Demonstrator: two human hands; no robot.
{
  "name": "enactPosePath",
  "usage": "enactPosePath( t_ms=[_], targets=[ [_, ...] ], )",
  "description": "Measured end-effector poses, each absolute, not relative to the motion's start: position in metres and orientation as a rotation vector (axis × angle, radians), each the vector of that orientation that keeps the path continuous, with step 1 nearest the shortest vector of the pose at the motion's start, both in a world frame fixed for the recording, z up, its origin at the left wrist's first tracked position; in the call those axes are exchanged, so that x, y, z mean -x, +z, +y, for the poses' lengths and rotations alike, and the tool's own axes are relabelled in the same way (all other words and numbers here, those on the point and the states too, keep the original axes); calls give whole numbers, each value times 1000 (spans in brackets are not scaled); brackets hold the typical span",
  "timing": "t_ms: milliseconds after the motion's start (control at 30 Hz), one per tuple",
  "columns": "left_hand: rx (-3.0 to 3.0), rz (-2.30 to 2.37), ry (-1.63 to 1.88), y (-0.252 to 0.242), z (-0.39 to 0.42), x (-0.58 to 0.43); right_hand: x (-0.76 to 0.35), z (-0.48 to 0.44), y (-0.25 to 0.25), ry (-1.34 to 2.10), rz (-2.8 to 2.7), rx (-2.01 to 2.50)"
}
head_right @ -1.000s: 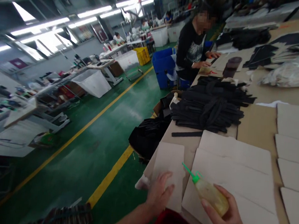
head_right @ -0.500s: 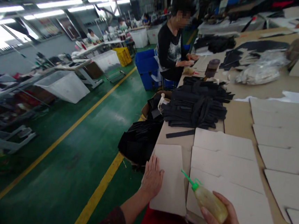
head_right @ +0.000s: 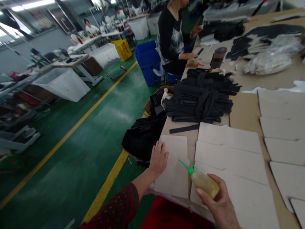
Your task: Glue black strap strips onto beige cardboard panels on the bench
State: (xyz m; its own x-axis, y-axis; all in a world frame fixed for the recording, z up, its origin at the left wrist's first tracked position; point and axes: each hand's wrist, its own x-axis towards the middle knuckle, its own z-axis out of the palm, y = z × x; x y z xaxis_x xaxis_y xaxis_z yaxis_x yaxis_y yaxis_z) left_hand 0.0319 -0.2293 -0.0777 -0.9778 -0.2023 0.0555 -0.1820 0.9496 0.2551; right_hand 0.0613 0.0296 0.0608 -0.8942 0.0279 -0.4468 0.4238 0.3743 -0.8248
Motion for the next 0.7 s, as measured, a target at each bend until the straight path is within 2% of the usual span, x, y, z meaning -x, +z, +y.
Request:
enactPosePath(
  t_ms=[167, 367, 567, 700],
  targets=[
    [-159, -3063, -438, -72, -233, -72, -66, 28, 46, -1148, 2498, 25],
    [-129, -3091, -472, -69, -235, -89, -82, 13, 37, -907, 2612, 503],
    [-157, -3060, -543, -71, -235, -87, -86, 1, 43, -695, 2686, 688],
    [-144, -3073, -528, -74, -235, -88, -88, -1, 39, -650, 2751, 660]
  ],
)
